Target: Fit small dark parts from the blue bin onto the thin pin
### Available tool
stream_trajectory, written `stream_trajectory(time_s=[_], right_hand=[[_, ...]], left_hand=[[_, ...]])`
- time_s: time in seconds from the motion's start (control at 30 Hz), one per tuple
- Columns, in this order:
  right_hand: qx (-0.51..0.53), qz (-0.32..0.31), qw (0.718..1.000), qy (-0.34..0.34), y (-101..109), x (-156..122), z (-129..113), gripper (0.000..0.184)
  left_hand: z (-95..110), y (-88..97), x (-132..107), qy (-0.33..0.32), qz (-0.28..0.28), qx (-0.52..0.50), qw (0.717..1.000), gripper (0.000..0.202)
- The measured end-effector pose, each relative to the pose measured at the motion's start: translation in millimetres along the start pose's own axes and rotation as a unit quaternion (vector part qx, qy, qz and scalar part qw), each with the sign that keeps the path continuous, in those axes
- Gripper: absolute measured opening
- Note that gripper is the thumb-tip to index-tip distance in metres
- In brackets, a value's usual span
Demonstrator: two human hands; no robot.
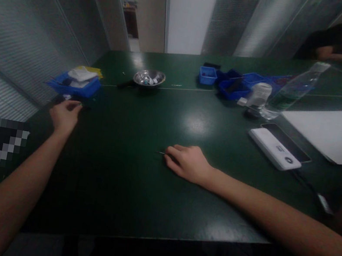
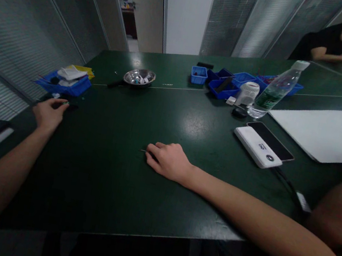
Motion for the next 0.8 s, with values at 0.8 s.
stream_trajectory(time_s=[0.8], right_hand=[[0.004,-0.005,1.000,-0.005,0.6,0.7,-0.2,0.034]], left_hand=[[7.3,3.6,-5.6,-0.062,0.011,0.028,0.998,0.029]])
Point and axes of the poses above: each hand's wrist, its own x-axis towards the middle knuckle, its own y-axis out of the back of the hand, z = x × y, the point moved 3 cm from there along x, towards the middle knuckle, and after that the axes turned 12 degrees about x, right-handed, at the moved point
